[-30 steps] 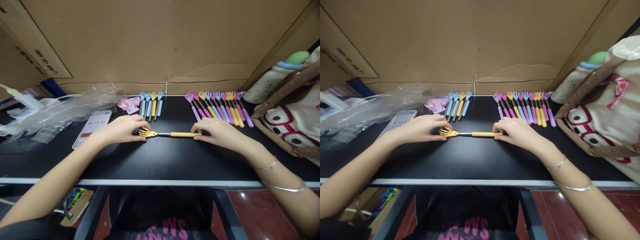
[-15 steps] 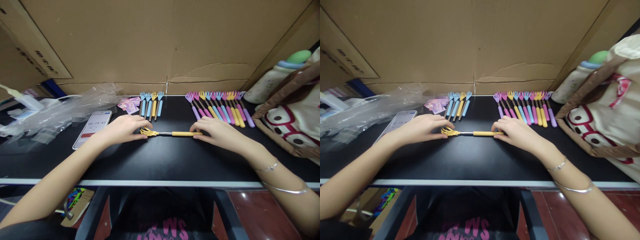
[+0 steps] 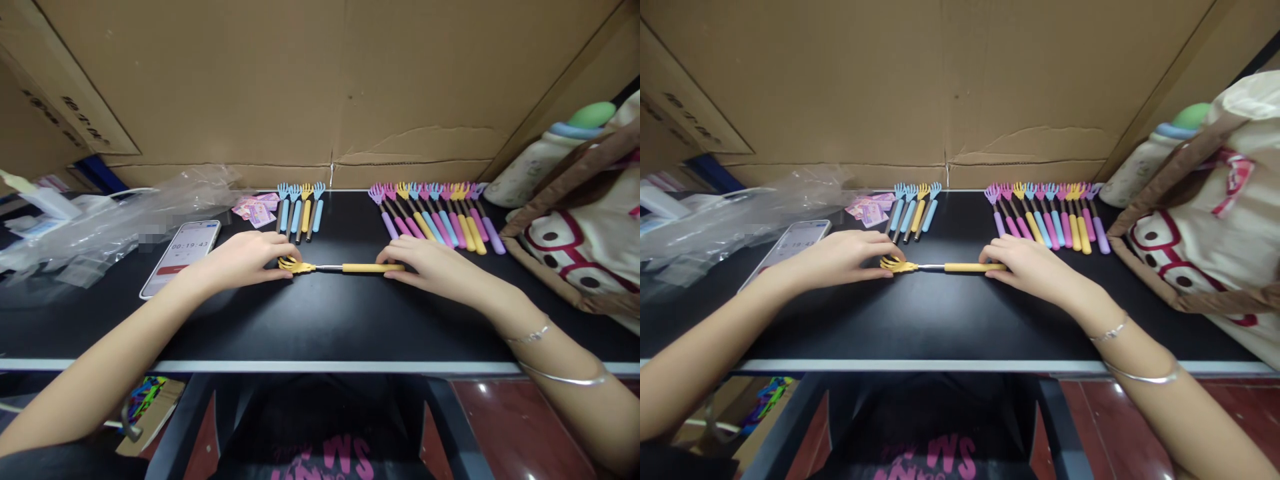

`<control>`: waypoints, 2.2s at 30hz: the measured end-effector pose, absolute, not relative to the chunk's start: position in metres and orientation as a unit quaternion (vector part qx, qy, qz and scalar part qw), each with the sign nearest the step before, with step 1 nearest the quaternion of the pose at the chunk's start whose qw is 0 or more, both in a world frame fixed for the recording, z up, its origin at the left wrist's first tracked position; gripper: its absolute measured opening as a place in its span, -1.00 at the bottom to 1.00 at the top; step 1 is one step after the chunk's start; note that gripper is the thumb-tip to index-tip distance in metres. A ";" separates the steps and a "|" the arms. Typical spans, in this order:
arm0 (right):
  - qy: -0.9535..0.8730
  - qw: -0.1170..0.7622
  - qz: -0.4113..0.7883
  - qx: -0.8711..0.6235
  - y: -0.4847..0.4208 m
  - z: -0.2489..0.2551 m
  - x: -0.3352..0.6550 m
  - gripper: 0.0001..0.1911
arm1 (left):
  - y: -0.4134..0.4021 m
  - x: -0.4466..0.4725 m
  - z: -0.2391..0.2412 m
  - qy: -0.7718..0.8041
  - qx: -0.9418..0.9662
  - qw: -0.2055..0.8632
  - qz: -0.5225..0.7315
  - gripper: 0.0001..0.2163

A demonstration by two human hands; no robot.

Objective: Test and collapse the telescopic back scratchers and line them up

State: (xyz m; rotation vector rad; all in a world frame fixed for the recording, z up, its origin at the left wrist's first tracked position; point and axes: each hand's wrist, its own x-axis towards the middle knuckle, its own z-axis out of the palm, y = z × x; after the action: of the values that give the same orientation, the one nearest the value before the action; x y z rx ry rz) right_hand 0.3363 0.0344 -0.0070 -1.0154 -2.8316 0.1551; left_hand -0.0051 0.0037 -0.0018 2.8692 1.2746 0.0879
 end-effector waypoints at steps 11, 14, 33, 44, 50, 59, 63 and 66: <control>-0.937 0.056 0.052 -0.342 0.033 -0.007 0.337 -0.85 | 0.003 -0.004 -0.002 0.415 0.910 0.005 0.017 -0.72; -0.936 0.055 0.055 -0.344 0.033 -0.007 0.337 -0.85 | 0.003 -0.004 -0.002 0.415 0.909 0.003 0.014 -0.72; -0.938 0.059 0.045 -0.339 0.032 -0.009 0.338 -0.81 | 0.002 -0.003 -0.001 0.422 0.907 0.005 0.013 -0.74; -0.937 0.054 0.045 -0.342 0.032 -0.007 0.338 -0.78 | 0.002 -0.005 -0.003 0.414 0.910 -0.008 0.022 -0.73; -0.934 0.048 0.055 -0.348 0.031 -0.007 0.338 -0.76 | 0.002 -0.004 -0.003 0.415 0.910 -0.009 0.020 -0.73; -0.937 0.049 0.047 -0.342 0.031 -0.006 0.338 -0.76 | 0.002 -0.005 -0.003 0.410 0.912 -0.008 0.025 -0.72; -0.939 0.060 0.023 -0.338 0.030 -0.009 0.334 -0.79 | 0.000 -0.004 -0.003 0.416 0.909 0.006 0.028 -0.73; -0.941 0.072 0.008 -0.330 0.026 -0.011 0.326 -0.79 | -0.002 -0.001 -0.002 0.419 0.908 0.008 0.021 -0.76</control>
State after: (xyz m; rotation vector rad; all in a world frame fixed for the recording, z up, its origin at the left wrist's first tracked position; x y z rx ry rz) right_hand 0.3259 0.0264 -0.0110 -0.9904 -2.8292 0.0225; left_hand -0.0006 -0.0024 -0.0025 2.8374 1.3099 0.0658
